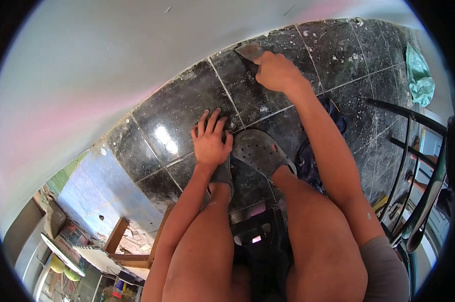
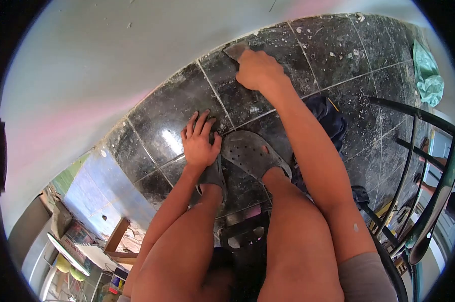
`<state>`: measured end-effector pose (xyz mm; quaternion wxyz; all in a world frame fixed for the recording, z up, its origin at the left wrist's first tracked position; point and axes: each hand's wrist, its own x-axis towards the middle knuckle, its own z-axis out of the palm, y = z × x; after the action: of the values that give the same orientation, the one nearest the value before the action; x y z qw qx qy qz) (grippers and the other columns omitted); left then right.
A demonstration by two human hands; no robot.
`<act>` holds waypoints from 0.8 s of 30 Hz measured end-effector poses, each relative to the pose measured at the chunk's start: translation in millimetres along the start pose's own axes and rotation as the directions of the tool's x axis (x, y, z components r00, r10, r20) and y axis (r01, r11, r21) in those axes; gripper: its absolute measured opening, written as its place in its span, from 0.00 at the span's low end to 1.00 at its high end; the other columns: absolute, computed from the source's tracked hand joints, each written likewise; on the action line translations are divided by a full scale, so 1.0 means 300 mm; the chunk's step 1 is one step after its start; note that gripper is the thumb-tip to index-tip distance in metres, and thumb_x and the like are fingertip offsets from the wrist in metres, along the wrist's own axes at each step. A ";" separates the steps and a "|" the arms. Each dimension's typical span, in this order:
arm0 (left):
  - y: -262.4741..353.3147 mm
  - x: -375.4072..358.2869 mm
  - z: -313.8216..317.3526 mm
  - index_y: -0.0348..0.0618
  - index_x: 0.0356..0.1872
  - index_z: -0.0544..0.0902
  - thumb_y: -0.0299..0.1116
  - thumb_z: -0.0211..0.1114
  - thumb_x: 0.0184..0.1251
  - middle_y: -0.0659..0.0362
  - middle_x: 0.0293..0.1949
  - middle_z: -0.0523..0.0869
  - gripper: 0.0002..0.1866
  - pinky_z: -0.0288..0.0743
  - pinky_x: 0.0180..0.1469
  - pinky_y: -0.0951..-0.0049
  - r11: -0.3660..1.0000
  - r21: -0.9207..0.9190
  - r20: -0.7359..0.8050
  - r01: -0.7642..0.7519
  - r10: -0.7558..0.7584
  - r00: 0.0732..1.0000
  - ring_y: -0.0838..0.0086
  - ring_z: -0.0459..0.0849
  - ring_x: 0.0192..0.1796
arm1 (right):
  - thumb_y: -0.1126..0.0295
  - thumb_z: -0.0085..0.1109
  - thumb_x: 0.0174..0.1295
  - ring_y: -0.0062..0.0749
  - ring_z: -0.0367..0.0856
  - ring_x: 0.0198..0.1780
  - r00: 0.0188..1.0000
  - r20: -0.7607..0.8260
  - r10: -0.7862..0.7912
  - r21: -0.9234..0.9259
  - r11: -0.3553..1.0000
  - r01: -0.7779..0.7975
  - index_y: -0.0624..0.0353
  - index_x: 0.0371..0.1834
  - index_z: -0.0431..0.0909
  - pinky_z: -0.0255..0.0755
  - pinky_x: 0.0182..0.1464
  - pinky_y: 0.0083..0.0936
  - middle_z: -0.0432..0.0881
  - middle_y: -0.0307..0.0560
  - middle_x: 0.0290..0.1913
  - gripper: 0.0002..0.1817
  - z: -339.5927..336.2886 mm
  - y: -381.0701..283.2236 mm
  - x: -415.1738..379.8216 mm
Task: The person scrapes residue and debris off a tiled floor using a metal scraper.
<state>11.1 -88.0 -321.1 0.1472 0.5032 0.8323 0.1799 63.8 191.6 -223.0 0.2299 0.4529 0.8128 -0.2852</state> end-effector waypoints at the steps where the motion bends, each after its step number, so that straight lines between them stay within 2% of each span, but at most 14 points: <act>1: 0.001 0.005 0.001 0.52 0.61 0.85 0.38 0.64 0.65 0.63 0.75 0.75 0.22 0.61 0.74 0.47 1.000 0.005 -0.005 -0.003 0.003 1.000 0.59 0.67 0.80 | 0.63 0.66 0.66 0.62 0.84 0.64 1.000 0.017 -0.001 0.020 1.000 0.000 0.57 0.63 0.84 0.79 0.67 0.50 0.86 0.63 0.62 0.22 -0.023 -0.007 0.009; 4: 0.000 0.008 -0.001 0.52 0.61 0.85 0.38 0.64 0.65 0.63 0.75 0.75 0.22 0.61 0.74 0.47 1.000 0.001 -0.011 -0.013 0.013 1.000 0.59 0.67 0.80 | 0.62 0.66 0.66 0.60 0.83 0.66 0.998 -0.037 -0.042 -0.045 0.998 0.040 0.57 0.65 0.82 0.79 0.67 0.50 0.85 0.62 0.64 0.24 0.006 0.021 -0.017; 7: -0.001 0.005 -0.001 0.52 0.61 0.85 0.38 0.64 0.65 0.63 0.75 0.75 0.22 0.61 0.75 0.47 1.000 0.001 -0.011 -0.008 0.008 1.000 0.59 0.67 0.80 | 0.60 0.66 0.67 0.58 0.81 0.68 1.000 0.023 -0.005 -0.035 0.999 0.006 0.57 0.67 0.80 0.78 0.68 0.49 0.83 0.62 0.66 0.26 0.036 0.061 -0.043; 10: 0.000 0.005 0.001 0.52 0.61 0.85 0.38 0.64 0.65 0.63 0.75 0.75 0.22 0.61 0.75 0.47 1.000 0.002 -0.004 -0.002 0.002 1.000 0.59 0.67 0.80 | 0.67 0.57 0.67 0.63 0.85 0.61 0.998 -0.069 0.004 -0.053 0.999 -0.008 0.55 0.67 0.84 0.78 0.67 0.49 0.86 0.66 0.58 0.25 0.017 0.027 -0.017; 13: -0.002 0.003 0.006 0.52 0.60 0.85 0.38 0.65 0.65 0.62 0.75 0.77 0.21 0.60 0.76 0.46 1.000 -0.011 -0.003 0.001 -0.001 1.000 0.56 0.67 0.80 | 0.63 0.64 0.66 0.60 0.83 0.67 0.998 -0.051 -0.032 0.003 0.999 0.033 0.57 0.66 0.82 0.78 0.68 0.51 0.84 0.65 0.65 0.25 -0.026 0.012 0.052; 16: -0.002 0.005 0.005 0.52 0.60 0.85 0.37 0.66 0.65 0.62 0.75 0.77 0.21 0.60 0.76 0.46 1.000 -0.014 0.000 0.003 -0.003 1.000 0.56 0.67 0.80 | 0.64 0.64 0.66 0.61 0.83 0.66 1.000 0.001 -0.031 -0.095 0.995 0.031 0.57 0.66 0.82 0.78 0.68 0.51 0.84 0.64 0.64 0.25 0.001 0.048 0.042; 19: 0.001 0.006 0.001 0.52 0.61 0.85 0.39 0.64 0.65 0.63 0.75 0.76 0.22 0.61 0.75 0.46 1.000 -0.004 -0.011 -0.005 0.005 1.000 0.58 0.67 0.80 | 0.62 0.65 0.66 0.62 0.83 0.66 1.000 0.019 -0.021 -0.043 0.999 0.022 0.57 0.66 0.82 0.79 0.68 0.51 0.84 0.63 0.65 0.25 0.018 0.079 -0.028; 22: 0.002 0.005 -0.001 0.52 0.61 0.85 0.39 0.64 0.65 0.63 0.75 0.76 0.22 0.61 0.75 0.47 1.000 0.001 0.000 -0.001 0.001 1.000 0.58 0.67 0.80 | 0.62 0.65 0.66 0.62 0.83 0.65 0.998 -0.060 0.017 0.003 1.000 -0.017 0.56 0.65 0.83 0.79 0.67 0.51 0.85 0.62 0.64 0.24 0.017 0.051 -0.002; 24: 0.002 0.015 -0.001 0.52 0.61 0.85 0.39 0.64 0.65 0.63 0.75 0.76 0.22 0.61 0.74 0.47 1.000 -0.001 -0.006 -0.004 0.004 1.000 0.58 0.67 0.80 | 0.62 0.65 0.66 0.62 0.83 0.65 0.997 -0.072 -0.015 0.011 1.000 0.016 0.55 0.66 0.83 0.79 0.67 0.51 0.85 0.63 0.63 0.25 -0.013 0.037 0.035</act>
<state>9.3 -83.8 -320.9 0.1445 0.5043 0.8316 0.1823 68.0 205.4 -229.5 0.1956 0.4580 0.8224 -0.2749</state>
